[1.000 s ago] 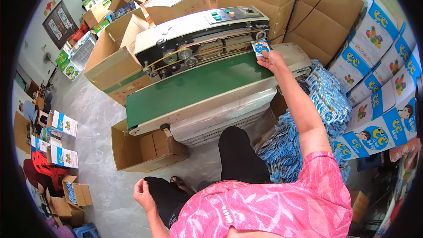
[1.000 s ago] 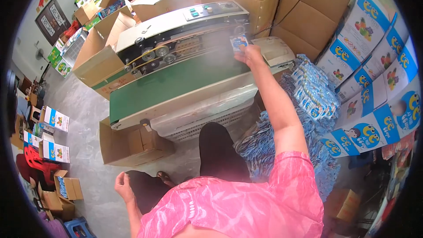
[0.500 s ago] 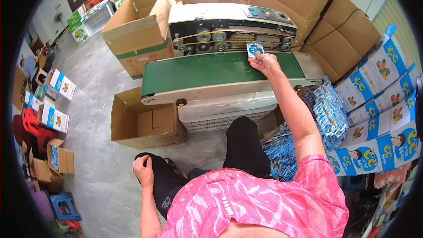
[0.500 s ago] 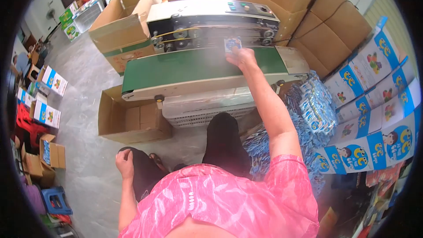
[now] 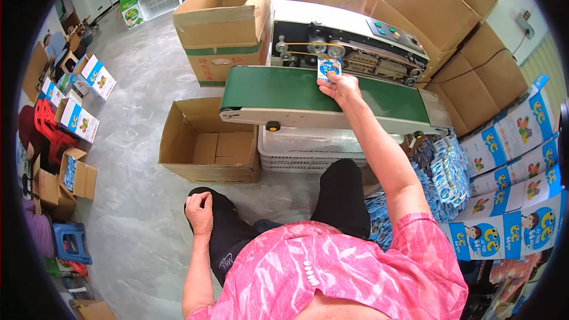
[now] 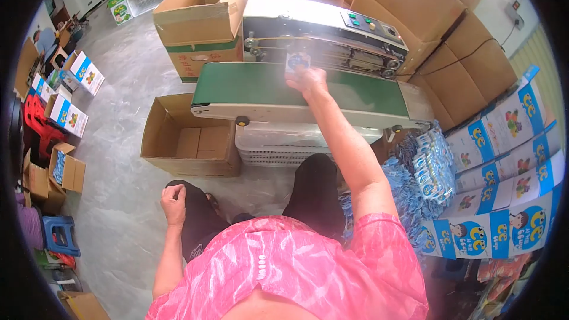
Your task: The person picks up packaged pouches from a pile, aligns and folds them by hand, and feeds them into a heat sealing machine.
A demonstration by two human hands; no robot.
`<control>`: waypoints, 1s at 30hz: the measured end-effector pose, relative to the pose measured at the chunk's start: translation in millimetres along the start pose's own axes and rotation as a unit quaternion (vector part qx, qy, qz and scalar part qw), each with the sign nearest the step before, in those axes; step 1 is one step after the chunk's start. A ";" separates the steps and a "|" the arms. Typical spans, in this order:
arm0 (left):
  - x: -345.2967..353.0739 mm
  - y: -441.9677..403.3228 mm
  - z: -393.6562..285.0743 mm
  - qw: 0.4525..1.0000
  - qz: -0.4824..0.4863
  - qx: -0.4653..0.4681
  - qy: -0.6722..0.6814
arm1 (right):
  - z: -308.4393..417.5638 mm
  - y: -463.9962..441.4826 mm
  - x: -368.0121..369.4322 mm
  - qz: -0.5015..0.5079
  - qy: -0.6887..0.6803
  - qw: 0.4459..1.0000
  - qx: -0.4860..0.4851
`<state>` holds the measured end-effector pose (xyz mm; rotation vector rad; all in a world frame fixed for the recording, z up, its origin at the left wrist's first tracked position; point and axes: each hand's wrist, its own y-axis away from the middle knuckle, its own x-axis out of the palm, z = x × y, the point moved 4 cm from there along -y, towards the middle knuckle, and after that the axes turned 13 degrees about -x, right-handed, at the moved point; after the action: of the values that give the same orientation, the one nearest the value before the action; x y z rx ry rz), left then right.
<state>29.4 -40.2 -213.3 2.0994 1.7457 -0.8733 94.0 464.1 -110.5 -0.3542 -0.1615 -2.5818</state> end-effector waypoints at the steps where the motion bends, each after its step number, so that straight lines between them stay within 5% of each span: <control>1: 0.0 -0.4 -0.5 1.000 -0.001 0.004 0.002 | -2.6 1.9 9.1 0.010 -0.003 1.000 0.000; 15: -2.5 -4.9 3.0 1.000 -0.013 0.006 0.011 | -28.5 35.4 116.7 0.102 -0.025 0.994 0.038; 18: 0.5 -11.5 -7.5 0.998 0.025 -0.045 0.028 | -18.2 85.2 124.8 0.226 0.002 0.973 0.040; 20: 2.2 -18.0 -56.1 0.960 0.081 -0.162 0.216 | -9.6 133.1 124.3 0.277 0.027 0.959 0.047; 25: 16.0 -38.5 -169.5 0.867 0.150 -0.152 0.450 | -11.7 217.2 100.4 0.405 0.041 0.913 0.017; 27: 25.6 -36.3 -191.6 0.743 0.267 -0.166 0.591 | -9.5 230.4 83.9 0.402 0.052 0.914 0.006; 30: 30.5 -23.6 -200.4 0.772 0.264 -0.128 0.564 | -0.5 238.8 64.4 0.389 0.074 0.917 -0.039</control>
<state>64.2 102.4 -71.4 2.8533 1.2770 0.9461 163.7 228.6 -82.1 -0.1914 0.1230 -1.8128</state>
